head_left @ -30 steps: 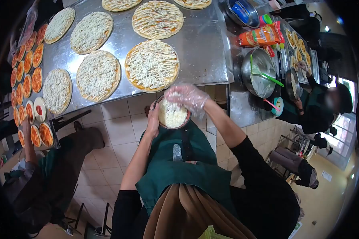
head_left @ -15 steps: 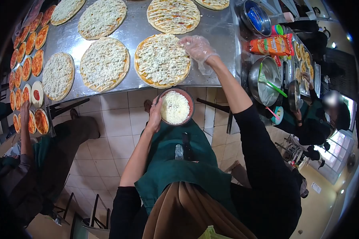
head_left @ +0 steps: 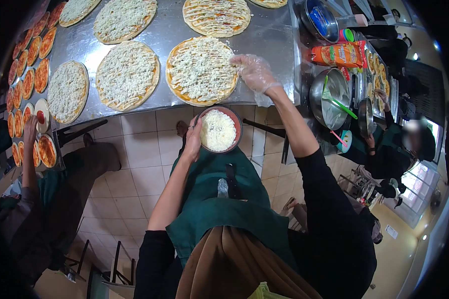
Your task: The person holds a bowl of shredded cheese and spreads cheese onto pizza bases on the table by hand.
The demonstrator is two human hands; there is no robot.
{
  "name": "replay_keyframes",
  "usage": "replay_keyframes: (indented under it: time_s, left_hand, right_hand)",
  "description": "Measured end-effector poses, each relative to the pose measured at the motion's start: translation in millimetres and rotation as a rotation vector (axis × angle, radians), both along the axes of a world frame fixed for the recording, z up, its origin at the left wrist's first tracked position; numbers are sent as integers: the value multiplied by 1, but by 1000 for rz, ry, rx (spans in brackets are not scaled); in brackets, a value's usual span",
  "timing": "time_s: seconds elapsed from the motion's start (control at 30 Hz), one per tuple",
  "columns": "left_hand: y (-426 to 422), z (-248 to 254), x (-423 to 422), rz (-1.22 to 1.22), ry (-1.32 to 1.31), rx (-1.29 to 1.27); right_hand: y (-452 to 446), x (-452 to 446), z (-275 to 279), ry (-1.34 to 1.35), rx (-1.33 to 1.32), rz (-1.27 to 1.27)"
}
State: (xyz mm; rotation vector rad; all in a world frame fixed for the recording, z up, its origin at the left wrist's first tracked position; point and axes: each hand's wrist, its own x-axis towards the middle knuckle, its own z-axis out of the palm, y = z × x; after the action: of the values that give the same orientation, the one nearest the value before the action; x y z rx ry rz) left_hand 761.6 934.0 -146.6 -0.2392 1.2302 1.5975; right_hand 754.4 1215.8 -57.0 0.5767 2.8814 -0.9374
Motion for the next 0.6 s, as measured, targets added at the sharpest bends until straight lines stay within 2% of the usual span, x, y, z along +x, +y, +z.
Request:
replay_keyframes:
  time_s: [0.13,0.23,0.4,0.6]
  left_hand:
    - [2,-1,0,2,-4,6]
    - [3,-2,1,15,-10,7]
    - [2,-24,9,41,-8,3]
    - [3,-13,9,55,-9,77]
  right_hand:
    - [-28,15,-3,118,-33,-123]
    - [-46,17,13,-34,-149,-234]
    - [-66,23,9,56,-131,-117]
    - [-71,18,10,55,-106,-37]
